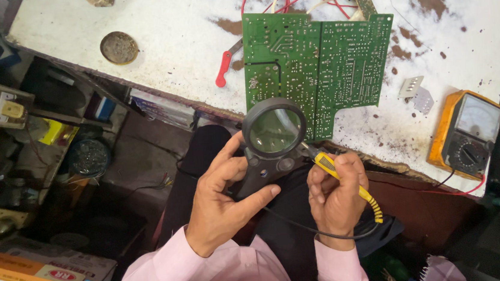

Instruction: The person inspects a circuit board using a magnifying glass and a test probe, then uses a multimeter to measure electrical values on the board. They also use a small brush to clean components on the board.

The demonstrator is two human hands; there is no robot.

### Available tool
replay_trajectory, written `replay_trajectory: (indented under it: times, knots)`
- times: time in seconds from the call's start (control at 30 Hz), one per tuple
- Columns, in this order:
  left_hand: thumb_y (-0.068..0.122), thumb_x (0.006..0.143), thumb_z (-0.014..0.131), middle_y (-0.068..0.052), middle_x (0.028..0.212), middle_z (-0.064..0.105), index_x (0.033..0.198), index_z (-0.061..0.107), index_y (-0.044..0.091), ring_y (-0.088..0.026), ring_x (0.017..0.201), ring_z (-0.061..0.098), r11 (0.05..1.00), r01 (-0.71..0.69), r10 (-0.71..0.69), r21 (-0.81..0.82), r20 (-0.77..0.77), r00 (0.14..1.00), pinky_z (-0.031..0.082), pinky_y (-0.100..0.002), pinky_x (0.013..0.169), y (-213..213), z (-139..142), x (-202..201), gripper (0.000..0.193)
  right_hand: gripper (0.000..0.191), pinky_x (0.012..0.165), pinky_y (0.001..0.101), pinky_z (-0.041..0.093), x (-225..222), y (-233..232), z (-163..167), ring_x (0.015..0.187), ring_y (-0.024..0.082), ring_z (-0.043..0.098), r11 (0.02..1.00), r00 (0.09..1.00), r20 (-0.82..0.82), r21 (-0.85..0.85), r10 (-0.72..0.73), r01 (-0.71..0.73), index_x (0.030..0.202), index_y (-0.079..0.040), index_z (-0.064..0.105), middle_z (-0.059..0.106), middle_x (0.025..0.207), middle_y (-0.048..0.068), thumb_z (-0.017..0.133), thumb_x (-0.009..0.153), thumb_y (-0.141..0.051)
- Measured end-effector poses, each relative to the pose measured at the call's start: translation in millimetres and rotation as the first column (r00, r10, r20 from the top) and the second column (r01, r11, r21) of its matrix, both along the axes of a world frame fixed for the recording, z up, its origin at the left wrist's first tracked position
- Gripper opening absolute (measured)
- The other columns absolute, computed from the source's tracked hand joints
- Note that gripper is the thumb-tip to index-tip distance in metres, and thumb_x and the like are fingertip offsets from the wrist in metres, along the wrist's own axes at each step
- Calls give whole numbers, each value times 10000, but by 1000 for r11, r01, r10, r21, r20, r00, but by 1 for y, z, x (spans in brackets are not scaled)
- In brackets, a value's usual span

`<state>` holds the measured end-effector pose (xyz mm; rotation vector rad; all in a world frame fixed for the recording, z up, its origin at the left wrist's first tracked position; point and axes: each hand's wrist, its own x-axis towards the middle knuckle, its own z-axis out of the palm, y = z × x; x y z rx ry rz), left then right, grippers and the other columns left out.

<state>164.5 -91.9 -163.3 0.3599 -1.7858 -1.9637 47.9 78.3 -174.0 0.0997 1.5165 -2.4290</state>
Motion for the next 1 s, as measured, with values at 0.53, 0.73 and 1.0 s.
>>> replay_trajectory:
  times: [0.53, 0.73, 1.0]
  knots:
    - [29, 768, 888, -181, 1200, 722, 1049, 701, -4, -97, 1281, 553, 999, -9, 8, -45, -17, 1000, 503, -270, 952, -1, 1, -1, 339, 144, 411, 257, 339, 0, 6, -3, 463, 179, 460, 999, 999, -32, -48, -9, 7, 946, -35, 537, 572, 662, 146, 518, 1032, -150]
    - [40, 777, 882, -202, 1410, 664, 1082, 709, 7, -45, 1051, 660, 999, 16, -16, 33, 9, 1000, 533, -251, 907, -1, 0, -1, 351, 84, 389, 256, 332, 0, 4, -4, 467, 178, 461, 1000, 1000, -12, -27, -2, 2, 948, -48, 522, 590, 682, 155, 511, 990, -121]
    - [36, 766, 884, -215, 1540, 555, 1068, 711, 7, -39, 1047, 655, 1000, 3, -2, 11, -9, 1000, 541, -246, 877, 0, -1, -1, 350, 96, 405, 255, 328, 0, 3, -4, 461, 174, 447, 999, 1000, 0, -51, 8, -8, 941, -48, 523, 584, 681, 152, 503, 1007, -114]
